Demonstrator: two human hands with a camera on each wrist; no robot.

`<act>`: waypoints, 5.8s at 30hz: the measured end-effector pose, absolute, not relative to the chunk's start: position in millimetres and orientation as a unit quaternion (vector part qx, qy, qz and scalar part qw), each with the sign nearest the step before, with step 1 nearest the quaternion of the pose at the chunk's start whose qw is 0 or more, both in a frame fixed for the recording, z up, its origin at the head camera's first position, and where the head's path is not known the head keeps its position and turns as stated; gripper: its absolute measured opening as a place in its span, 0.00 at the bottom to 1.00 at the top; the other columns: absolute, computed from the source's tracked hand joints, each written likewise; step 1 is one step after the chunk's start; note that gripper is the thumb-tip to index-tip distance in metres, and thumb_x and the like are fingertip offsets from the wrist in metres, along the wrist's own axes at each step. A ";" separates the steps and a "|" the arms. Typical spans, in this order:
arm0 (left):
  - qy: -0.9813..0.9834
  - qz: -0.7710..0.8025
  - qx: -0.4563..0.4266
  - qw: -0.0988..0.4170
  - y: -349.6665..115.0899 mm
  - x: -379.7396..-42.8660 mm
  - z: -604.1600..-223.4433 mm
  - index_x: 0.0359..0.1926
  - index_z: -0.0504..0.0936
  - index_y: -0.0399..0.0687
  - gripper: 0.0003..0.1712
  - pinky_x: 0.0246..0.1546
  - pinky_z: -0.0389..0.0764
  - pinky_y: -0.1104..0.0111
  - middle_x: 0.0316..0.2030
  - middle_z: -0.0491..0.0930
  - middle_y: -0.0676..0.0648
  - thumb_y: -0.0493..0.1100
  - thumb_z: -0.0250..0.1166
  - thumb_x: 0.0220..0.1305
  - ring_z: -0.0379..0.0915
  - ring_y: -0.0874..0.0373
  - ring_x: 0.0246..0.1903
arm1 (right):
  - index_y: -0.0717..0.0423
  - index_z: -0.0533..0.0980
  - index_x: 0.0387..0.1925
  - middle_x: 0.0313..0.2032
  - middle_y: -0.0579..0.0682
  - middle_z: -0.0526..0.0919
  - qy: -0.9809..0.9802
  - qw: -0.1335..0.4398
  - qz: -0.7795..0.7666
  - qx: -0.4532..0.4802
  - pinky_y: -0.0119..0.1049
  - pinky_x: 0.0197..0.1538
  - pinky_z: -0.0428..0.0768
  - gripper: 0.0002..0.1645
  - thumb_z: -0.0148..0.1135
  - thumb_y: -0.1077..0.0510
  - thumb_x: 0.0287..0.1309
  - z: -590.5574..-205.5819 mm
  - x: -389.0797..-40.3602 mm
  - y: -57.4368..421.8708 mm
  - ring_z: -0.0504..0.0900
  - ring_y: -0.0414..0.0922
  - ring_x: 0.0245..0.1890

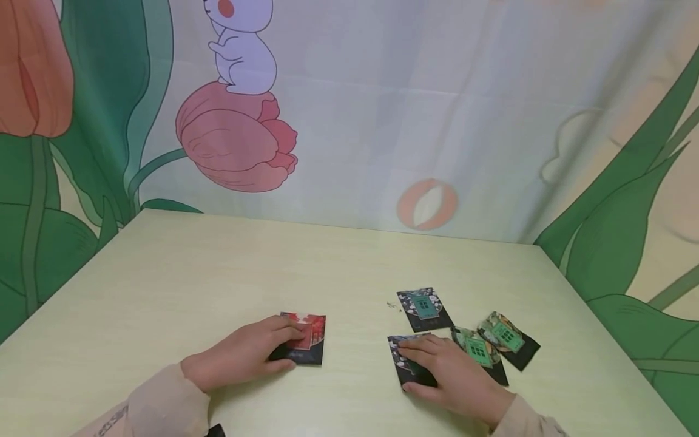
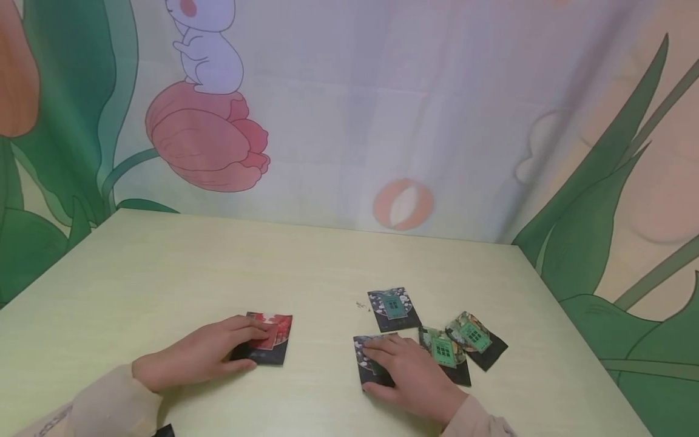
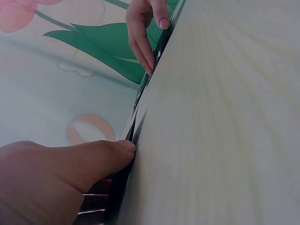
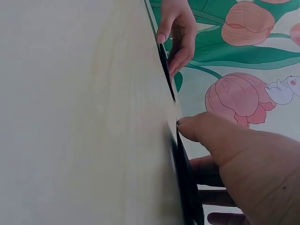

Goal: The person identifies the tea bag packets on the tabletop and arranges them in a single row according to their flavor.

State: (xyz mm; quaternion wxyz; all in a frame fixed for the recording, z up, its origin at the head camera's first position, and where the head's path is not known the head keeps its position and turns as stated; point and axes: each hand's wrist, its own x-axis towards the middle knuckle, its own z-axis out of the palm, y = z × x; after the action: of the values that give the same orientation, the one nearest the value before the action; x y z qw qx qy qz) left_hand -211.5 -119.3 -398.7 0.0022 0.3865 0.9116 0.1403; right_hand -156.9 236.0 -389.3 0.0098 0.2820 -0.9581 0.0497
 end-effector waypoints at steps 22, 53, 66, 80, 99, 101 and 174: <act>0.912 0.150 0.381 0.013 -119.4 -210.6 -397.8 0.57 0.78 0.51 0.25 0.57 0.78 0.61 0.58 0.73 0.51 0.54 0.66 0.61 0.71 0.56 0.58 | 0.46 0.70 0.65 0.64 0.45 0.72 -0.964 -0.009 0.074 0.255 0.52 0.67 0.69 0.40 0.52 0.28 0.59 -395.0 -165.6 221.4 0.71 0.50 0.65; 0.913 0.141 0.382 0.011 -119.5 -211.7 -397.2 0.57 0.78 0.52 0.25 0.58 0.77 0.59 0.59 0.73 0.51 0.54 0.66 0.61 0.70 0.54 0.61 | 0.47 0.73 0.62 0.61 0.45 0.75 -0.952 0.035 0.091 0.291 0.48 0.66 0.70 0.38 0.53 0.29 0.59 -402.8 -186.8 182.3 0.72 0.46 0.62; 0.919 0.141 0.366 0.031 -117.8 -213.9 -397.3 0.58 0.77 0.53 0.26 0.60 0.76 0.57 0.61 0.72 0.50 0.55 0.65 0.61 0.68 0.52 0.63 | 0.48 0.72 0.62 0.62 0.46 0.75 -0.948 0.042 0.086 0.304 0.48 0.66 0.70 0.36 0.53 0.32 0.61 -407.1 -192.1 164.9 0.72 0.47 0.63; 0.919 0.143 0.365 0.030 -117.1 -212.9 -396.4 0.58 0.77 0.53 0.26 0.59 0.77 0.59 0.59 0.74 0.51 0.56 0.66 0.61 0.69 0.54 0.60 | 0.46 0.70 0.65 0.64 0.46 0.72 -0.947 0.036 0.082 0.309 0.49 0.67 0.69 0.33 0.54 0.37 0.64 -409.4 -191.1 158.2 0.69 0.46 0.65; 0.917 0.141 0.372 0.021 -117.4 -214.8 -399.4 0.57 0.78 0.52 0.26 0.59 0.77 0.58 0.58 0.74 0.50 0.55 0.66 0.61 0.70 0.53 0.60 | 0.46 0.67 0.67 0.67 0.46 0.70 -0.948 0.026 0.073 0.309 0.50 0.67 0.68 0.34 0.47 0.34 0.67 -413.6 -189.9 152.0 0.67 0.48 0.67; 0.918 0.142 0.370 0.024 -117.3 -214.5 -398.8 0.57 0.78 0.52 0.26 0.59 0.77 0.58 0.58 0.74 0.50 0.56 0.66 0.61 0.70 0.53 0.61 | 0.46 0.67 0.67 0.67 0.46 0.70 -0.948 0.025 0.077 0.309 0.51 0.67 0.68 0.35 0.47 0.34 0.67 -413.4 -189.9 151.8 0.67 0.48 0.67; 0.925 0.144 0.350 0.027 -113.7 -215.0 -401.3 0.56 0.79 0.52 0.26 0.58 0.77 0.58 0.59 0.73 0.52 0.54 0.69 0.58 0.69 0.52 0.62 | 0.57 0.66 0.67 0.69 0.61 0.63 -0.973 -0.029 0.154 0.170 0.60 0.66 0.66 0.37 0.62 0.46 0.61 -386.2 -232.8 273.1 0.63 0.63 0.68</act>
State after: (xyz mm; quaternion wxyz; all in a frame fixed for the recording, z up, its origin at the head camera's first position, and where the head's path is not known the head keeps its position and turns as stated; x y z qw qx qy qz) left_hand -215.0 -113.7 -401.3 0.0270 0.3497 0.9253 0.1442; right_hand -232.8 273.1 -386.2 -0.0290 0.1700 -0.9729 0.1542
